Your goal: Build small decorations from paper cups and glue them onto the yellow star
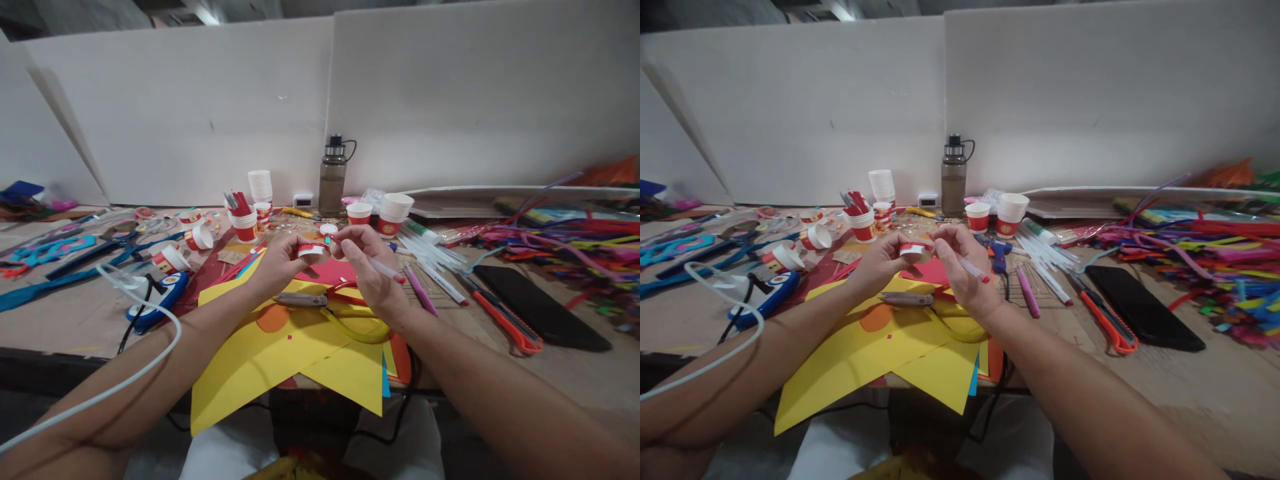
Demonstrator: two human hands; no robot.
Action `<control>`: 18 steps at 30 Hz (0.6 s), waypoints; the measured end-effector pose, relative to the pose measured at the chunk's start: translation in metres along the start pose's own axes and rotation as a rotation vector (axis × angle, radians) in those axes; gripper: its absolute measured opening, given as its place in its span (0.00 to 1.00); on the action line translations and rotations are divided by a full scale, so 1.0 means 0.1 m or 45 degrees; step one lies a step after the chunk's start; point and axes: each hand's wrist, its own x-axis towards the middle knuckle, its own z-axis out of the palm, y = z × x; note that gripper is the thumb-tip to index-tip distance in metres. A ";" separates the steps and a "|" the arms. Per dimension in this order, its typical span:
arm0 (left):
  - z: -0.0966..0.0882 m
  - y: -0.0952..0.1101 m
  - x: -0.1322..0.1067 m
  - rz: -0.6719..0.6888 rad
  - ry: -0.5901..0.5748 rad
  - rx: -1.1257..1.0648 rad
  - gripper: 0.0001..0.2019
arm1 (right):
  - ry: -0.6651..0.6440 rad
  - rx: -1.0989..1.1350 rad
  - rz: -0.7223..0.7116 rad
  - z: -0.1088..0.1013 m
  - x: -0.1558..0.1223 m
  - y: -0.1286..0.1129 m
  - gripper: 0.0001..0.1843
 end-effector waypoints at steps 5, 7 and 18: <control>0.00 -0.01 0.01 0.029 -0.006 -0.042 0.11 | -0.017 -0.033 -0.024 0.00 0.00 -0.03 0.10; 0.00 -0.02 0.01 0.035 0.009 -0.032 0.10 | -0.012 -0.068 -0.027 -0.01 0.00 -0.03 0.09; -0.01 -0.04 0.00 0.084 -0.020 0.058 0.13 | -0.061 0.016 -0.025 -0.01 0.01 0.03 0.11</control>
